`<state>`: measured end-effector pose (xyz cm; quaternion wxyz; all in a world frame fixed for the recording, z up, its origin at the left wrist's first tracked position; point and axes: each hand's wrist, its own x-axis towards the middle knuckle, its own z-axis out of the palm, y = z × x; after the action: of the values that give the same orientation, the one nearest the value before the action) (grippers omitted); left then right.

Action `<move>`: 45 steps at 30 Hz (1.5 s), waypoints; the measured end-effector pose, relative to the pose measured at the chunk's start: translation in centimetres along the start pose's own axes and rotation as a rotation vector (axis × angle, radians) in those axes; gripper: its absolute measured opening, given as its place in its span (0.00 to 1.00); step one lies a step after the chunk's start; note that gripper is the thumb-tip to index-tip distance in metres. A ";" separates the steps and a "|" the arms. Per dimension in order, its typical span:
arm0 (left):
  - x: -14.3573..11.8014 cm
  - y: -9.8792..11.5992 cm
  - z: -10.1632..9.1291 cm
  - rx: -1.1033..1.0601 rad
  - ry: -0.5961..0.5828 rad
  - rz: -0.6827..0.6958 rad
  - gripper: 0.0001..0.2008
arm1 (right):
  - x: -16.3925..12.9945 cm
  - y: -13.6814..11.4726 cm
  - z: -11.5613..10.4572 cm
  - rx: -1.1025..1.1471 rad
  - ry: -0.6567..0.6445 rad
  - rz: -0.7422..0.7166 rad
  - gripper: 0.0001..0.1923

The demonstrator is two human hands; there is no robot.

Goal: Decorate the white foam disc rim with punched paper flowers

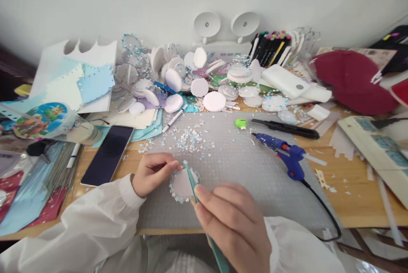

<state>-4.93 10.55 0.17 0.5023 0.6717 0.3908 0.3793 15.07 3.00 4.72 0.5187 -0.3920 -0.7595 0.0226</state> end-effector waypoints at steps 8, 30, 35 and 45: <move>-0.5 0.8 -0.4 -0.246 -0.066 -0.062 0.20 | -0.4 0.5 0.8 -0.167 -0.120 -0.315 0.08; 0.3 0.7 -0.7 -0.493 -0.018 -0.323 0.17 | -1.3 3.9 2.2 -0.033 -0.470 0.588 0.12; 0.3 0.1 -0.6 -0.483 -0.062 -0.318 0.17 | -1.7 4.1 3.0 0.023 -0.515 0.639 0.14; -0.2 0.2 -0.8 -0.417 -0.271 -0.244 0.18 | 1.7 3.6 2.6 0.016 -0.245 0.387 0.03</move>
<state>-5.67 10.62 0.48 0.7194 0.5463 0.3113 0.2951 14.75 7.50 3.23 0.4117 -0.5206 -0.7272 0.1753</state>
